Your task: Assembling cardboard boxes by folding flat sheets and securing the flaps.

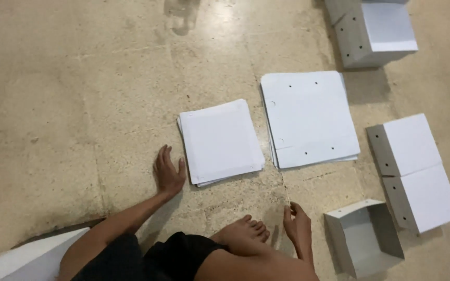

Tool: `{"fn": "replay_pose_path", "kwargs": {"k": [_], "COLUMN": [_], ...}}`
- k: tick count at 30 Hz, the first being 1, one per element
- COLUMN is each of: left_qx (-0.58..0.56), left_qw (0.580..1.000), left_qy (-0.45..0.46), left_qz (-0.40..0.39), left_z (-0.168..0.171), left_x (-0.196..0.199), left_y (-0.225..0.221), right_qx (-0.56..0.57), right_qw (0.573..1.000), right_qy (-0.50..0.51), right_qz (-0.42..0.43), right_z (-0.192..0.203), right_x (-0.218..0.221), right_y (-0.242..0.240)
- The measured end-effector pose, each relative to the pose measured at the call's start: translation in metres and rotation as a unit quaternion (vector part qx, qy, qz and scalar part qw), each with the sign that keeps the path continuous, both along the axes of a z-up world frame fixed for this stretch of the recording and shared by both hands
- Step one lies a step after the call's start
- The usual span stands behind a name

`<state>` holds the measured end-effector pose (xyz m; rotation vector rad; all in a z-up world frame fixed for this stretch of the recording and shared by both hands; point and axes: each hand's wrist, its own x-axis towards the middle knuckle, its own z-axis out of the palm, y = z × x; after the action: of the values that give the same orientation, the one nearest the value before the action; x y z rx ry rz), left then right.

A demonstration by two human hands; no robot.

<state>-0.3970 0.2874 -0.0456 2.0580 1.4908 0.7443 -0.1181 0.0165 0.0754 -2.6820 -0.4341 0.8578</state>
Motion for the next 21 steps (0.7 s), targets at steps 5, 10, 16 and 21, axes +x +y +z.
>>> {"fn": "replay_pose_path", "kwargs": {"k": [5, 10, 16, 21], "left_qx": [-0.183, -0.313, -0.364, -0.388], "left_qw": [0.978, 0.944, 0.919, 0.910], "left_qy": [-0.031, -0.034, -0.100, -0.094], "left_qz": [0.091, 0.101, 0.110, 0.117], "left_z": [-0.007, -0.017, 0.012, 0.015], "left_x": [0.022, 0.031, 0.031, 0.038], "left_y": [-0.044, -0.047, -0.043, -0.041], "right_qx": [0.135, 0.159, 0.152, 0.132], "right_qw": [0.978, 0.960, 0.963, 0.975], "right_qy": [-0.027, -0.056, -0.110, -0.091], "right_qz": [0.155, 0.225, 0.194, 0.151], "right_z": [0.020, -0.013, -0.068, -0.088], "right_x": [-0.021, -0.032, -0.023, -0.017], "right_y": [0.095, 0.145, 0.147, 0.149]}}
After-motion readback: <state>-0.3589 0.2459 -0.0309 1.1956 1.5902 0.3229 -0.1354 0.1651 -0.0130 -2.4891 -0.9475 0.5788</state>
